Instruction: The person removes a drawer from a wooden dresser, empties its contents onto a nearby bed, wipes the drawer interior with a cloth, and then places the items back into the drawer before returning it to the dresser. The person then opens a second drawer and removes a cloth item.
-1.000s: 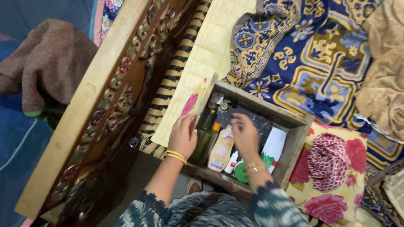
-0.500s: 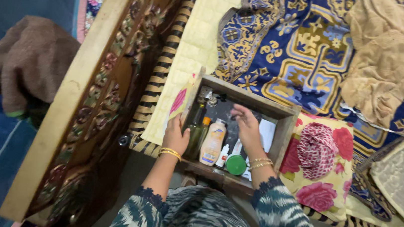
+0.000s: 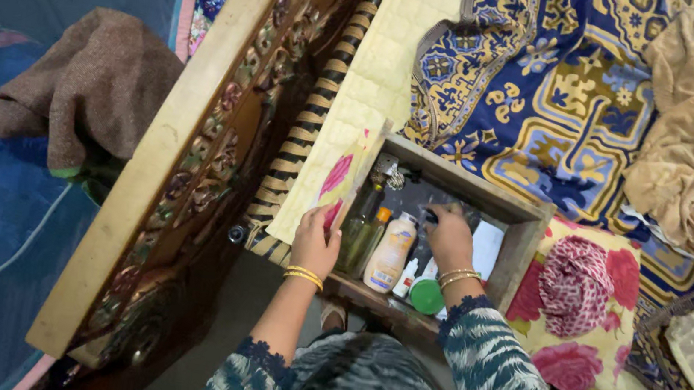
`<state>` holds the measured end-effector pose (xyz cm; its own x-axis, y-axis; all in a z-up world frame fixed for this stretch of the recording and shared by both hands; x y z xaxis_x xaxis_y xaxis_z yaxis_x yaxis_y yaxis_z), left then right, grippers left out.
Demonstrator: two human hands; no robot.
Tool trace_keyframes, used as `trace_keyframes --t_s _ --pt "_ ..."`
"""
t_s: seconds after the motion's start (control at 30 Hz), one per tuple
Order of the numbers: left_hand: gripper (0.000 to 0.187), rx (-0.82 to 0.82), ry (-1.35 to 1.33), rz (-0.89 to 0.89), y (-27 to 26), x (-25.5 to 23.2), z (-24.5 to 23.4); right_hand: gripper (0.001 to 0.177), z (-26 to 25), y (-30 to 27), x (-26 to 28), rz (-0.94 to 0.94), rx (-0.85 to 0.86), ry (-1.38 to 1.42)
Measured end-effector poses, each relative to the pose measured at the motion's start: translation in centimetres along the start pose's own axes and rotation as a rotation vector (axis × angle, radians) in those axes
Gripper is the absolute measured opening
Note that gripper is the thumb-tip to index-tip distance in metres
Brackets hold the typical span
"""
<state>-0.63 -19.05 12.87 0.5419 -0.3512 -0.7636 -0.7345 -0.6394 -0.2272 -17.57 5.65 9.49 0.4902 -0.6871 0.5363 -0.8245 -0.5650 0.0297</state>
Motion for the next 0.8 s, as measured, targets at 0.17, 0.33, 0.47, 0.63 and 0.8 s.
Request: trace_keyframes --t_s 0.17,0.33,0.47,0.63,0.8 --pt "0.053 -0.004 -0.004 0.053 0.4 -2.0 -0.1 0.024 5.0 0.6 -5.4 0.345 -0.007 0.24" --pt "0.054 0.039 0.022 0.022 1.6 -3.7 0.5 0.044 10.8 5.2 -6.6 0.448 -0.227 1.238" --pt "0.056 -0.004 0.057 0.077 1.5 -3.7 1.2 0.06 10.0 5.7 -5.4 0.407 -0.322 1.376" --pt "0.062 0.056 0.08 0.056 2.2 -2.0 2.4 0.043 1.2 -0.2 -3.1 0.404 -0.364 0.905" --pt "0.076 0.092 0.088 -0.024 3.4 0.0 3.8 0.043 -12.0 -9.1 -1.4 0.244 -0.623 -0.357"
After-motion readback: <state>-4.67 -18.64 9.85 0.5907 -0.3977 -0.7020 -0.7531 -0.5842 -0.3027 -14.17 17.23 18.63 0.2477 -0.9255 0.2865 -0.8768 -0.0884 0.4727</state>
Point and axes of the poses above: each hand's wrist, its own y-axis towards the middle knuckle, its own z-axis out of the palm, x = y × z, the point moved 7 cm from there along y, towards the middle knuckle, and after that the axes turned 14 degrees about -z, right-handed, at the moved point
